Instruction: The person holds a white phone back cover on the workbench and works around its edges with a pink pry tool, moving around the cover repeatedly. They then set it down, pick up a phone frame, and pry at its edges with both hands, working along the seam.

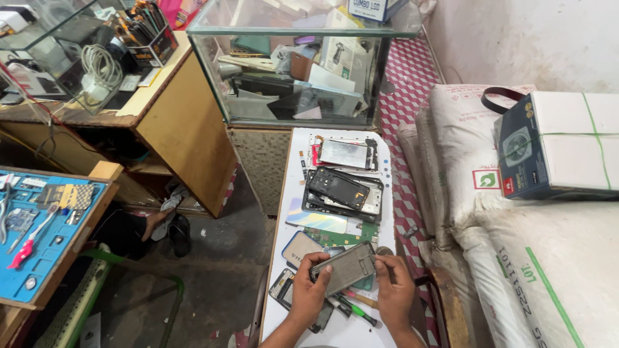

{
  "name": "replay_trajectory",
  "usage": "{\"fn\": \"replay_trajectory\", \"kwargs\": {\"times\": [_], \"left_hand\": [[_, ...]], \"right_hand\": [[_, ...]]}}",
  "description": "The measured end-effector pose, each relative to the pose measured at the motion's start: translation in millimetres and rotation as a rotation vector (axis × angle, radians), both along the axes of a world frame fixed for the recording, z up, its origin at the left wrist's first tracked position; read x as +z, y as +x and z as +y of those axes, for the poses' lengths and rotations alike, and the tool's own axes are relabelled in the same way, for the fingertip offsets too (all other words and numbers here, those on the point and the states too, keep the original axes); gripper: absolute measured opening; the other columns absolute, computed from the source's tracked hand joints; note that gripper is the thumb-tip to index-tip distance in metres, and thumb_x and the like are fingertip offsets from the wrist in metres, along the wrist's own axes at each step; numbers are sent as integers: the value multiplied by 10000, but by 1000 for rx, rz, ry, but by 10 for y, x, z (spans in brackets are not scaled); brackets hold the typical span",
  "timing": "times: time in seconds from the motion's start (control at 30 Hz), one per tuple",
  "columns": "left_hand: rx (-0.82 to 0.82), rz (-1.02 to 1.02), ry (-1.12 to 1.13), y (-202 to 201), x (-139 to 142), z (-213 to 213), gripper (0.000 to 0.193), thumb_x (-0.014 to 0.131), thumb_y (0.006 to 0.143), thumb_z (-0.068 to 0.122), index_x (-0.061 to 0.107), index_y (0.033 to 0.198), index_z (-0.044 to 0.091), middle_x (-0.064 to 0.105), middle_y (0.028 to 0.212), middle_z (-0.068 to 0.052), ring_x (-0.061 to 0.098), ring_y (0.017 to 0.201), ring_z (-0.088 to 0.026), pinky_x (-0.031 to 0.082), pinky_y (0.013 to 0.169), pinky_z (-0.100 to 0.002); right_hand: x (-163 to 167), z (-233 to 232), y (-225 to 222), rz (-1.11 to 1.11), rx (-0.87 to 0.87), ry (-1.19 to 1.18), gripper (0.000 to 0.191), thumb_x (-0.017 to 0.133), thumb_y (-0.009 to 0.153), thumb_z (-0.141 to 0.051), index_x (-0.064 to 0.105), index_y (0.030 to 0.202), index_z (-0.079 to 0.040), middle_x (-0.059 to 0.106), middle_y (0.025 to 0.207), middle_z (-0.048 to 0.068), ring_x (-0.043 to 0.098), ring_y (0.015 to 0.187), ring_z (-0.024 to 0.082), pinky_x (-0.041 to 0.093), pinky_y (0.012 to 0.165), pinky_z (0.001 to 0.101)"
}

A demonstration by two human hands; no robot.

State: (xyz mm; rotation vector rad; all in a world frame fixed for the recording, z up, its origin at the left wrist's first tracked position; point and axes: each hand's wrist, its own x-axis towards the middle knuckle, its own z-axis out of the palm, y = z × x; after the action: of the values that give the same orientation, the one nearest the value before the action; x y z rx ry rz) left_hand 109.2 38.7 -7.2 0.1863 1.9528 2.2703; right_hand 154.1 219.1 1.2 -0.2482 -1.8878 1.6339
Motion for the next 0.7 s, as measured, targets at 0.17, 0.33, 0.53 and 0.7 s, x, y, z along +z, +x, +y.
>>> {"fn": "replay_trajectory", "kwargs": {"times": [0.17, 0.33, 0.53, 0.7], "left_hand": [[-1, -12, 19, 1, -38, 15, 247, 658, 969, 158, 614, 1174, 28, 639, 1075, -78, 577, 1044, -153, 461, 934, -285], [-11, -57, 47, 5, -38, 15, 249, 652, 976, 174, 616, 1177, 32, 629, 1064, -80, 565, 1026, -149, 459, 908, -284], [-34, -49, 73, 1, -23, -41, 243, 617, 996, 164, 601, 1196, 27, 624, 1070, -82, 559, 1019, -146, 462, 912, -286], [-20, 91, 49, 29, -40, -102, 247, 595, 1001, 119, 599, 1221, 9, 644, 1195, -113, 581, 1143, -187, 437, 1012, -313]], "right_hand": [[-2, 11, 13, -39, 3, -29, 162, 674, 971, -135, 709, 1054, 0, 621, 930, 9, 544, 723, 70, 464, 629, 225], [28, 11, 11, -39, 22, -15, 171, 675, 967, -142, 708, 1049, 4, 627, 938, 11, 545, 724, 74, 466, 627, 230], [84, -59, -6, -127, -3, 27, 182, 666, 962, -157, 719, 1052, -8, 618, 955, 13, 558, 743, 82, 487, 638, 232], [61, -111, -19, -47, -7, 185, 172, 667, 1006, -158, 700, 1059, 3, 619, 967, 22, 579, 855, 89, 477, 751, 222]]}}
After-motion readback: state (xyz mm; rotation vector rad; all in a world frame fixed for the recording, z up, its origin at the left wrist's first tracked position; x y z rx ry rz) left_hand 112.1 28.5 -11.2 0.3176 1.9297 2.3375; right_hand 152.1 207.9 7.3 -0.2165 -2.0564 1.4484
